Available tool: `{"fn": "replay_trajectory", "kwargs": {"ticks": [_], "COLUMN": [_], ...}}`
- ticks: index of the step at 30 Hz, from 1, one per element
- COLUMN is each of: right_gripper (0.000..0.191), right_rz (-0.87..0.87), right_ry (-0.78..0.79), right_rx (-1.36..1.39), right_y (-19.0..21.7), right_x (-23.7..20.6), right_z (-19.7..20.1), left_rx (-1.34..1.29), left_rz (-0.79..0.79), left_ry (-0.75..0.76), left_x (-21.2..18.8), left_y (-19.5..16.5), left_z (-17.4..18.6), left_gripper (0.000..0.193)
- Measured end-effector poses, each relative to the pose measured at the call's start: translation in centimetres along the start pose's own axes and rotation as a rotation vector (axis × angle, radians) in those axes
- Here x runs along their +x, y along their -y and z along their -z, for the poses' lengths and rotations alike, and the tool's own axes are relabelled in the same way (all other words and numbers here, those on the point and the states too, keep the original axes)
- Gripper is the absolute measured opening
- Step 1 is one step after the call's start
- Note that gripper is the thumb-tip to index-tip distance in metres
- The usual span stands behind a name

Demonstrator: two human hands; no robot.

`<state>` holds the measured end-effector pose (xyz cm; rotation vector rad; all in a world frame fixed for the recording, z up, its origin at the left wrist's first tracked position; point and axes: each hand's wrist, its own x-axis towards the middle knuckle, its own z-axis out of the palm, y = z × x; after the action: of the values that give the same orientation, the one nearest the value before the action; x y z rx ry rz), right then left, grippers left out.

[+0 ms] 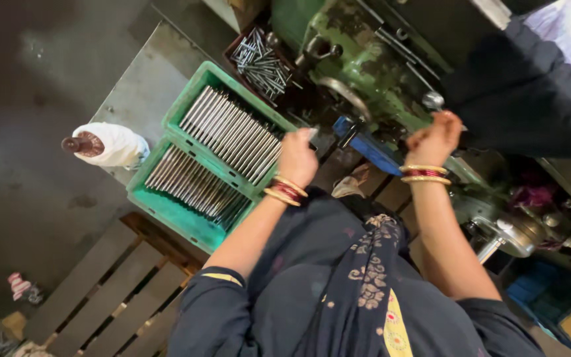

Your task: The person repeatedly picks metal rods from a green crate, inserts them into a green metal turning machine, operates the machine with a lever, and removes the processed rods. The person places the finished rods into a separate container on the machine.

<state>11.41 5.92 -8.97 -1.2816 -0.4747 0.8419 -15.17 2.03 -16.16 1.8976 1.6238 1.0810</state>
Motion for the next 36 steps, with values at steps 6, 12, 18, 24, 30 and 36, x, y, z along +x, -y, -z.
{"fn": "replay_trajectory", "kwargs": {"ticks": [6,12,18,24,30,36], "right_gripper": [0.027,0.026,0.031,0.037,0.035,0.032], "right_rz": [-0.088,-0.128,-0.195,-0.215,-0.244,-0.217], "right_ry": [-0.010,-0.020,-0.067,0.004,-0.007,0.044], "right_rx": [0.015,0.070,0.050,0.102,0.053,0.016], "right_y": [0.1,-0.8,-0.5,-1.5,-2.1,-1.6], "right_x": [0.9,0.5,1.8,2.0,1.8,1.5], "right_z": [5.7,6.5,8.1,10.3,10.5,10.0], "left_rx": [0.143,0.093,0.173,0.396,0.355,0.363], "left_rz": [0.378,0.536,0.200,1.083,1.143,0.942], "left_ry": [0.026,0.014,-0.298,0.270,0.636,0.670], "left_x": [-3.0,-4.3,-6.5,-15.7,-19.5,-17.2], "left_y": [11.2,11.5,14.2,18.3,18.1,17.7], "left_z": [3.2,2.9,6.9,14.5,12.9,10.5], "left_gripper": [0.028,0.024,0.021,0.021,0.024,0.029]}}
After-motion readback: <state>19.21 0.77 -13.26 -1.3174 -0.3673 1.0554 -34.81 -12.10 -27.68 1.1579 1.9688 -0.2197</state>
